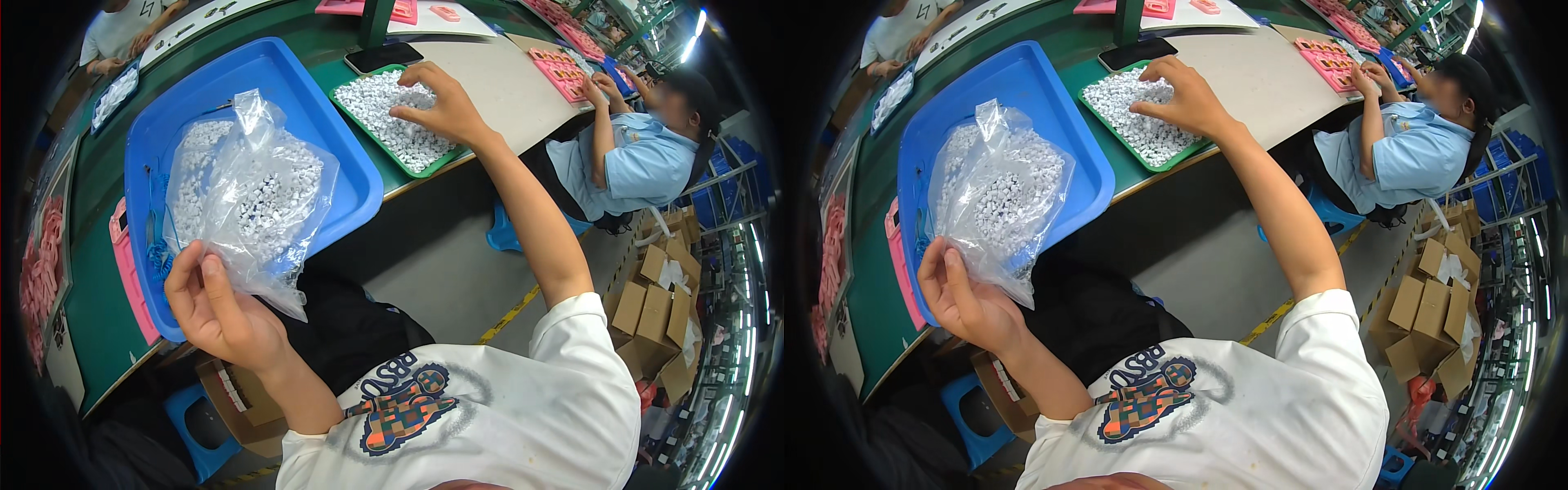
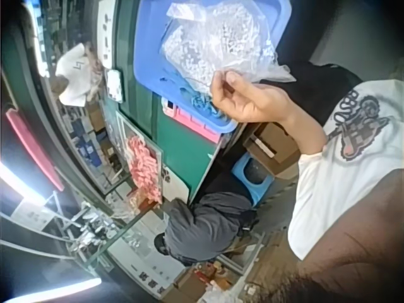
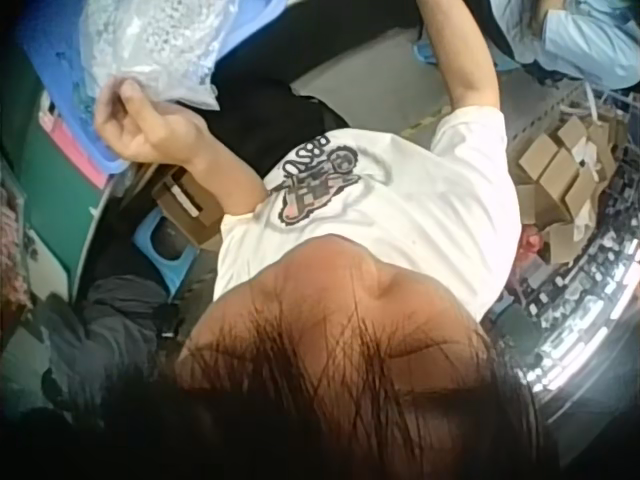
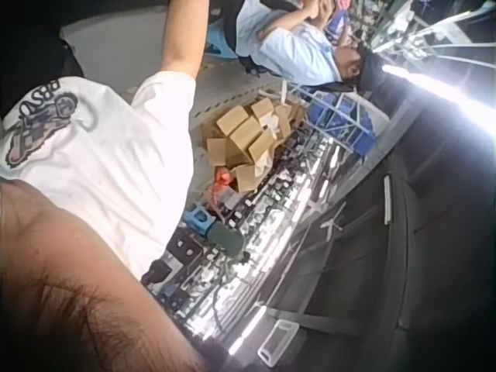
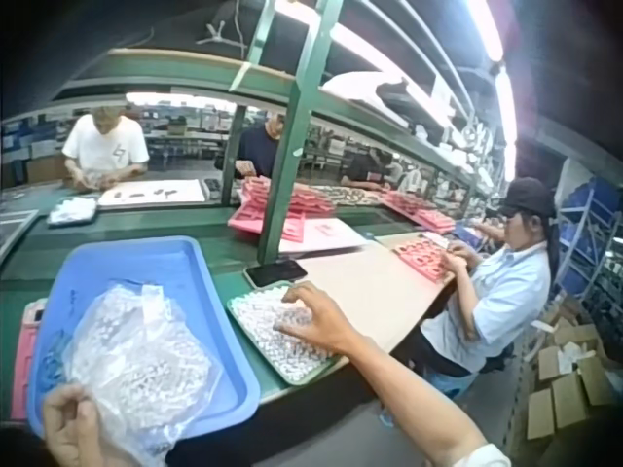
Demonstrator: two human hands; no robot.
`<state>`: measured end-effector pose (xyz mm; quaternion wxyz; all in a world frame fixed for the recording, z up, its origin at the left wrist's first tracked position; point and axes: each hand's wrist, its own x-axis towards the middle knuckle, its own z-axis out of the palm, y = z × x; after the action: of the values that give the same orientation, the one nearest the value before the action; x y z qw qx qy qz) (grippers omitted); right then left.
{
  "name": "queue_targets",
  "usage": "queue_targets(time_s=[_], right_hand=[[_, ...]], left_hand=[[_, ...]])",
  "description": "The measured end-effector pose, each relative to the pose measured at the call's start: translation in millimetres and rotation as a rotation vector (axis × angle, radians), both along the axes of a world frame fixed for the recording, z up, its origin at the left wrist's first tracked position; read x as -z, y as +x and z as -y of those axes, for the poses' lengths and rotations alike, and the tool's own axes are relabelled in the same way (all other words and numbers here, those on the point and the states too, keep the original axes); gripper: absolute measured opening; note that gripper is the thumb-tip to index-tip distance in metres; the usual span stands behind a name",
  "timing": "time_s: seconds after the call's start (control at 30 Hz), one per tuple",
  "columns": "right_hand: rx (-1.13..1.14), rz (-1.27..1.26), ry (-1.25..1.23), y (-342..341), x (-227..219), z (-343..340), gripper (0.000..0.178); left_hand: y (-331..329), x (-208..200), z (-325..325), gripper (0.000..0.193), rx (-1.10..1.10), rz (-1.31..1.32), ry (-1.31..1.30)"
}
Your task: The recorder is assembling small electronic components into handheld devices at a production station.
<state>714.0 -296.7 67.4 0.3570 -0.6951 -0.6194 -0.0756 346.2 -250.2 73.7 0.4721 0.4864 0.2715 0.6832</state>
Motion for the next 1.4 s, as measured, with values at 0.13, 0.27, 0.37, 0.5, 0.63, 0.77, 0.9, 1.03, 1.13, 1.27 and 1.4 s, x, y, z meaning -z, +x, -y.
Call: queue_targets(time_s=[0.13, 0.27, 0.37, 0.5, 0.63, 0.77, 0.9, 1.03, 1.13, 1.27, 1.4], right_hand=[[-0.017, 0.081, -0.028, 7, -10, -3, 0.024], [-0.044, 0.027, -0.197, 14, -16, -6, 0.037], [-0.012, -0.032, -0.28, 8, -24, -10, 0.042], [0.006, -0.072, -0.306, 0, -16, -17, 0.048], [-0.048, -0.009, -0.143, -2, 2, -23, 0.048], [0.002, 0.264, -0.138, 3, 1, -23, 0.051], [0.006, 0.194, -0.259, 1, -13, -26, 0.041], [-0.05, 0.161, -0.206, 14, -7, -28, 0.039], [-0.11, 0.146, -0.114, 18, 0, -31, 0.043], [0.101, 0.753, 0.02, -3, -14, -28, 0.059], [-0.006, 0.583, 0.094, -15, -18, -29, 0.053]], left_hand=[[-2, 0, -1, 0.024, 0.007, 0.003, 0.007], [-3, 2, -2, 0.023, 0.019, 0.006, 0.009], [-4, 3, -3, 0.023, 0.016, -0.002, 0.013], [-4, 3, -3, 0.023, 0.016, -0.004, 0.014], [-4, 3, -2, 0.023, 0.015, 0.011, -0.001], [-4, 4, -3, 0.023, 0.035, 0.012, 0.005], [-4, 5, -4, 0.023, 0.033, 0.014, 0.007], [-4, 4, -3, 0.023, 0.037, 0.014, 0.006], [-4, 5, -4, 0.023, 0.04, 0.008, 0.002], [-5, 5, -4, 0.021, 0.047, 0.013, 0.013], [-7, 4, -3, 0.021, 0.054, 0.008, 0.022]])
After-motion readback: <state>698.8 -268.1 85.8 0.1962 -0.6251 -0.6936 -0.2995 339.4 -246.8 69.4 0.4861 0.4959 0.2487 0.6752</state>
